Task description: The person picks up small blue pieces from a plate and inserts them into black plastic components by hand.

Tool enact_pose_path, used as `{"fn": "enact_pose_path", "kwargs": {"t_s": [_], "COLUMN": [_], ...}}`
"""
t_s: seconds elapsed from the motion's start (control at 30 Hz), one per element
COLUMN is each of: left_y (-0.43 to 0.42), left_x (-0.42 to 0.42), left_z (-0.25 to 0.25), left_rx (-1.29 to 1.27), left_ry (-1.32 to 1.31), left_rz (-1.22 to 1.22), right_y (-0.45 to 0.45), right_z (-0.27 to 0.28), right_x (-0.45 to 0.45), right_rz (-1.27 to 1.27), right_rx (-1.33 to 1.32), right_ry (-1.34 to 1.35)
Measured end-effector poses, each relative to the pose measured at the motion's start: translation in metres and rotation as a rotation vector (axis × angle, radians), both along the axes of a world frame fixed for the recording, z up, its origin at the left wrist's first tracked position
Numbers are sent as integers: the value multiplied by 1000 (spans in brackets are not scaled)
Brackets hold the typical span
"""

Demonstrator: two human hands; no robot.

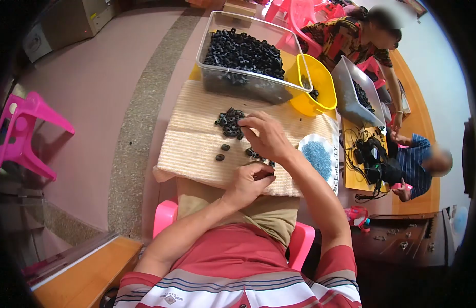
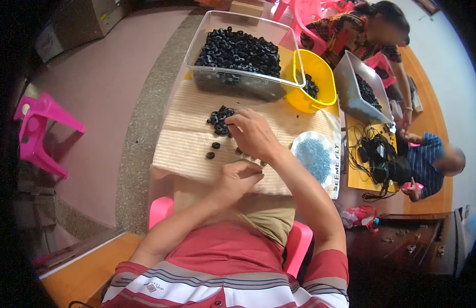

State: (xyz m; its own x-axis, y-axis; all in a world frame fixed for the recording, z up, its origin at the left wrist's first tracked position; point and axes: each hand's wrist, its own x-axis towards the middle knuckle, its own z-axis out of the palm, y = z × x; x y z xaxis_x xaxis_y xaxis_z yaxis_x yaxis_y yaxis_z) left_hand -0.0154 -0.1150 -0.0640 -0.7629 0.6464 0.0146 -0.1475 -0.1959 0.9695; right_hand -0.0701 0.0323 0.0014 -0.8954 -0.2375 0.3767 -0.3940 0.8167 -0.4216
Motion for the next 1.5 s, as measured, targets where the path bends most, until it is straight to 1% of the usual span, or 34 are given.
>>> {"fn": "enact_pose_path", "kwargs": {"t_s": [0.03,0.1,0.13,0.23,0.37,0.4,0.5,0.53,0.63,0.73,0.83,0.93,1.03,1.13,1.33,1.5], "left_y": [-1,-2,-3,-4,-5,-4,-5,-4,-2,-3,-4,-5,-3,-4,-5,-5], "left_x": [-1,-4,-7,-12,-16,-16,-16,-16,-14,-13,-14,-14,-13,-14,-15,-16], "left_z": [5,9,9,5,6,3,2,0,-1,-3,0,1,0,1,2,1], "left_rx": [14,38,30,43,68,83,106,120,124,92,32,6,17,25,10,19], "left_ry": [18,-31,-47,-41,-100,-108,-115,-115,-116,-103,-82,-68,-55,-50,-38,-39], "left_rz": [27,41,44,80,93,95,89,88,90,92,78,78,81,74,86,87], "right_y": [4,13,13,21,24,22,24,25,25,20,20,18,18,18,17,19], "right_z": [0,0,3,0,2,2,-12,-12,-16,-8,-3,-2,-4,-6,-9,-12], "right_x": [6,17,24,41,65,71,83,86,91,96,98,101,102,103,105,107], "right_rz": [-40,-122,-165,-206,-145,-163,-101,-103,-101,-137,-128,-146,-137,-151,-134,-117], "right_rx": [-89,-266,-428,-536,-660,-788,-838,-757,-753,-732,-473,-436,-435,-521,-589,-552], "right_ry": [-55,-161,-243,-298,-327,-406,-329,-313,-248,-256,-154,-144,-105,-126,-136,-126]}}
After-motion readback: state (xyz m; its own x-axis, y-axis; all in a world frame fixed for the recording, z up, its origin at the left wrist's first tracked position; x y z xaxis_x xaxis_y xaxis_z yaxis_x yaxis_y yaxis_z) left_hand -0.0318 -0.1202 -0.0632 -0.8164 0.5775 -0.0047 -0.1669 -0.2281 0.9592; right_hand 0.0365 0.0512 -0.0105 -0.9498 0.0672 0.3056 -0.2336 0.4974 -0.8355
